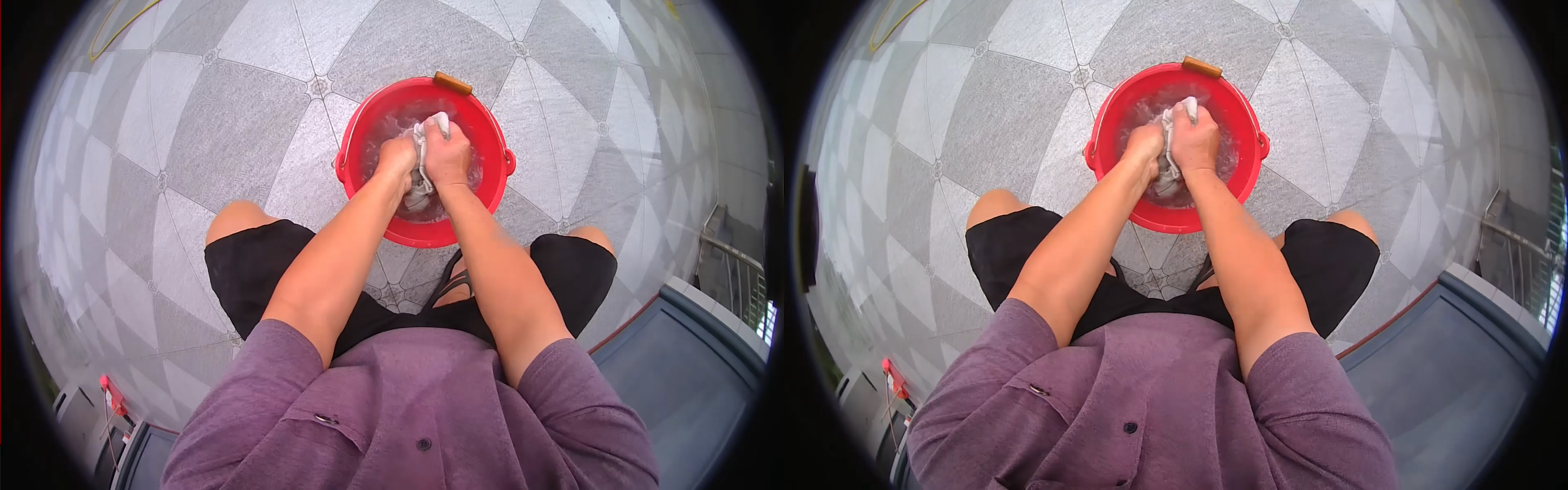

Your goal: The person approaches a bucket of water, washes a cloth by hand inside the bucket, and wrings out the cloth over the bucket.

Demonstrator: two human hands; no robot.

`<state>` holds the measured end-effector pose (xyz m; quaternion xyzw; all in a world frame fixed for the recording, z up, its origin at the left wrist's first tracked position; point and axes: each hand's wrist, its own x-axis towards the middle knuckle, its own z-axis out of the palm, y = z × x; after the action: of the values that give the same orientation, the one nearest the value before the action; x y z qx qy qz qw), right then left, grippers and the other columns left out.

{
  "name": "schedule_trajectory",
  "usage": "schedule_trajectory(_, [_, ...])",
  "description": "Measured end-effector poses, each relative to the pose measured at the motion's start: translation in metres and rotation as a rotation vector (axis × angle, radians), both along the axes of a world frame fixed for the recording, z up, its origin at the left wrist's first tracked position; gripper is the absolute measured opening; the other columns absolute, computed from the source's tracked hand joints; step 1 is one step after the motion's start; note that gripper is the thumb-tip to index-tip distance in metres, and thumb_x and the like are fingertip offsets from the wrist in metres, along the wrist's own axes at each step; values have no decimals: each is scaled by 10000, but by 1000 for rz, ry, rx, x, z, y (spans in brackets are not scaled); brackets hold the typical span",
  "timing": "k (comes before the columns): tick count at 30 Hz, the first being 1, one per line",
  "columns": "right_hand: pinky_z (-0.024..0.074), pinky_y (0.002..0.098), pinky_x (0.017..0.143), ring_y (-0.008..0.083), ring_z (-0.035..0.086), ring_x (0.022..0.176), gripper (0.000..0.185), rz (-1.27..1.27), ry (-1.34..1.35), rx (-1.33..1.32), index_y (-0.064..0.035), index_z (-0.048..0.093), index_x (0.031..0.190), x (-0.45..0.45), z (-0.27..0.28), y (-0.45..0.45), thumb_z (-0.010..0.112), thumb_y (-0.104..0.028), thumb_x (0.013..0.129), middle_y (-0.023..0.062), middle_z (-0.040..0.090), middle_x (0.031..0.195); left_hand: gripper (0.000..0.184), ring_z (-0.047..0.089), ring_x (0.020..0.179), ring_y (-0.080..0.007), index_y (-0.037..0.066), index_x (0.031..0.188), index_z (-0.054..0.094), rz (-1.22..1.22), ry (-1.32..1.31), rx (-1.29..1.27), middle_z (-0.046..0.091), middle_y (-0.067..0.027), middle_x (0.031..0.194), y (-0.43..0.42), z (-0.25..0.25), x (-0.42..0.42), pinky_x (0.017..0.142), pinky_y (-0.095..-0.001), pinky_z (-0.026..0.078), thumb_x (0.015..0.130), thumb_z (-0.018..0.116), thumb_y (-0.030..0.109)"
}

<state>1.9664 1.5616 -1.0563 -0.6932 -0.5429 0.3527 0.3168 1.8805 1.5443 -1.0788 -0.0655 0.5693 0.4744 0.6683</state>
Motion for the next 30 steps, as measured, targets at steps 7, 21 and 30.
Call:
schedule_trajectory(7, [461, 543, 1018, 503, 603, 1186, 494, -76, -264, -319, -41, 593, 1305, 21, -46, -9, 463, -434, 1036, 330, 645, 1245, 373, 645, 955, -201, 33, 1248, 708, -165, 692, 120, 731, -117, 1053, 5, 21, -16, 859, -396, 499, 1036, 577, 311])
schedule_trajectory(21, [533, 485, 1011, 372, 684, 1114, 456, -368, 1027, -764, -19, 615, 1331, 56, -69, 2, 477, -340, 1038, 187, 679, 1294, 616, 431, 1432, -401, 53, 1546, 413, -104, 62, -174, 432, -236, 1572, -14, -43, -37, 1128, -592, 355, 1036, 491, 390])
schedule_trajectory(30, [566, 332, 835, 183, 707, 957, 294, -112, 1240, -459, -10, 701, 1154, -14, 61, -35, 635, -261, 1015, 85, 731, 1098, 452, 718, 999, -365, 40, 1166, 679, 87, -278, 131, 729, -194, 1088, 4, -82, -43, 899, -502, 587, 1053, 428, 398])
